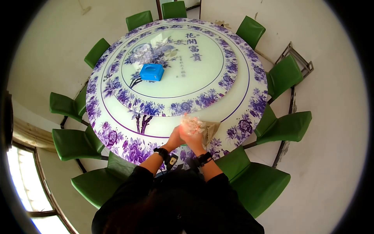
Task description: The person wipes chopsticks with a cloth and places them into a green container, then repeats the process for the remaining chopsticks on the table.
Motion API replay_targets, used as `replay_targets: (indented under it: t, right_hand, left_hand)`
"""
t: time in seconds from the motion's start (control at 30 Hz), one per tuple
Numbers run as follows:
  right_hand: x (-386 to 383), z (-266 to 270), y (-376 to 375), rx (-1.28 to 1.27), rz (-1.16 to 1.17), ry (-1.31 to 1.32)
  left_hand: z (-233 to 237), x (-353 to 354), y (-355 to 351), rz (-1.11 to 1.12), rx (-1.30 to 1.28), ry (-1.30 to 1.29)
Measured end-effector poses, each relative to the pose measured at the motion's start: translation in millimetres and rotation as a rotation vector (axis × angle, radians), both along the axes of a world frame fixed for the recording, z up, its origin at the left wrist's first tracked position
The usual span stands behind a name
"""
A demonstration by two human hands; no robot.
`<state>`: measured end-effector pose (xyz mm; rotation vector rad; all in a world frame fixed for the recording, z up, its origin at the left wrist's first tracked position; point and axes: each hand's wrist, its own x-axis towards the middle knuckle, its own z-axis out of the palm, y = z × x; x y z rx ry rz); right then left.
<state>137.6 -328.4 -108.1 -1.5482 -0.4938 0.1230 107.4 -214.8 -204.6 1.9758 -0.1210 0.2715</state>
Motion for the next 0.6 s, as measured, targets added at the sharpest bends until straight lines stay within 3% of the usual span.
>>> replay_targets:
  t: [0.13,0.23,0.33,0.43,0.5,0.53,0.6]
  right_hand:
    - [1,8,6,0.045,-0.041,0.021]
    - [1,11,4,-0.075,-0.026,-0.123]
    - [-3,16,5,0.02,-0.076,-0.122]
    - [0,17,2,-0.123,-0.106,-0.337]
    - [4,17,-1,-0.279,-0.089,-0.616]
    - [6,18,-3,-0.282,-0.092,-0.616]
    - [9,22,-4,-0.201,0.068,-0.289]
  left_hand:
    - [12,0,1,0.036,-0.105,0.029]
    - [11,0,0,0.044,-0.136,0.045]
    - [13,2,-1,0.042,-0.109,0.035]
    - [8,4,3,0.055,-0.071,0.04]
    - [6,7,6,0.065,-0.06,0.06]
    - [7,9,8,0.065,-0.028,0.083]
    - [16,9,5,0.06,0.005,0.106]
